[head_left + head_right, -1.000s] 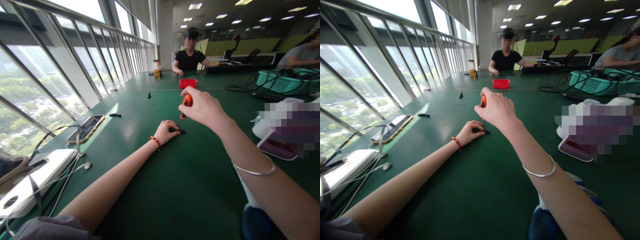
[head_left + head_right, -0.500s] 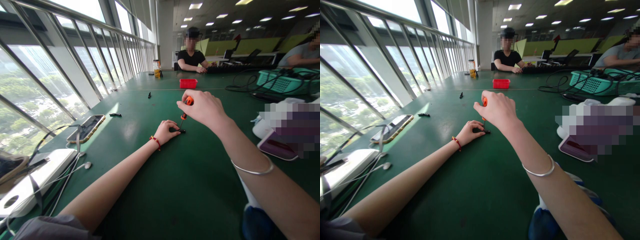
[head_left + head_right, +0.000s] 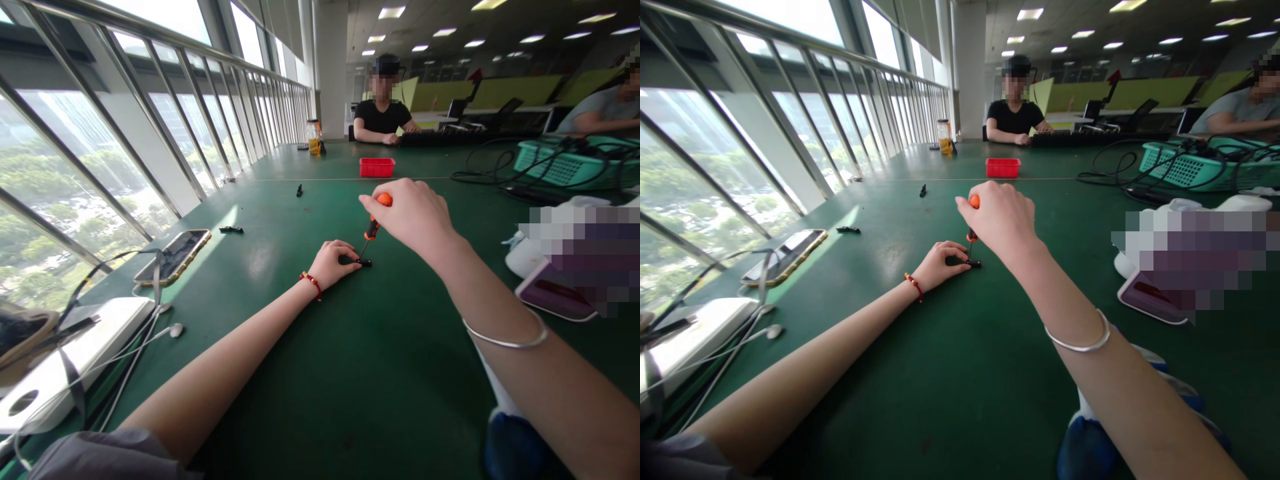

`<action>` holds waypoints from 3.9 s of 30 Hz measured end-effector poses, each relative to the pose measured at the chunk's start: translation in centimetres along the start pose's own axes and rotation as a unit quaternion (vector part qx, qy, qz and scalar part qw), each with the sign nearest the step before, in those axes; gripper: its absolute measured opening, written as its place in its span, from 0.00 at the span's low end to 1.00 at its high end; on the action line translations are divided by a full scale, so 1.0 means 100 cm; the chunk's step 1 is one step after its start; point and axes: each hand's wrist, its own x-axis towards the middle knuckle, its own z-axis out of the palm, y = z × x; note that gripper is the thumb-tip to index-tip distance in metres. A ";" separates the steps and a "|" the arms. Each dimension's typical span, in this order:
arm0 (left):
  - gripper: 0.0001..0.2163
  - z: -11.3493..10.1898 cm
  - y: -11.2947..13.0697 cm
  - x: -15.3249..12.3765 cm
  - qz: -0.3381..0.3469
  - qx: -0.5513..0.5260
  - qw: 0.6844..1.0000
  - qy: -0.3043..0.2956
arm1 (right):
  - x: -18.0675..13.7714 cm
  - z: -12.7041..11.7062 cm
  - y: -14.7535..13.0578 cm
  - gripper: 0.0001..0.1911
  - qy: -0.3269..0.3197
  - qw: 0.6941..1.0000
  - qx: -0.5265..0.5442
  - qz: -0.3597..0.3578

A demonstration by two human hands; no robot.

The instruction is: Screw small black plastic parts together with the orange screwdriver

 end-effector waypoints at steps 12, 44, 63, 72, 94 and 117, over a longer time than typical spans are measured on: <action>0.05 0.000 0.000 0.000 0.002 0.004 1.000 -0.001 | 0.001 0.004 0.000 0.15 0.029 1.000 0.005 -0.006; 0.06 0.000 0.001 -0.001 0.005 0.005 1.000 0.004 | 0.001 0.011 0.000 0.17 0.042 0.999 -0.002 -0.019; 0.05 0.000 -0.001 -0.001 -0.002 -0.002 1.000 0.003 | 0.006 0.012 -0.003 0.08 0.024 0.998 0.053 -0.034; 0.05 -0.001 0.002 -0.003 0.024 0.009 1.000 0.006 | -0.010 0.015 0.021 0.16 -0.010 0.978 0.163 -0.129; 0.02 -0.005 0.007 -0.006 0.022 0.013 1.000 0.015 | -0.110 0.038 0.082 0.05 0.127 0.957 0.209 -0.155; 0.02 -0.007 0.014 -0.009 0.014 0.052 0.999 -0.010 | -0.110 0.039 0.081 0.05 0.100 0.961 0.210 -0.148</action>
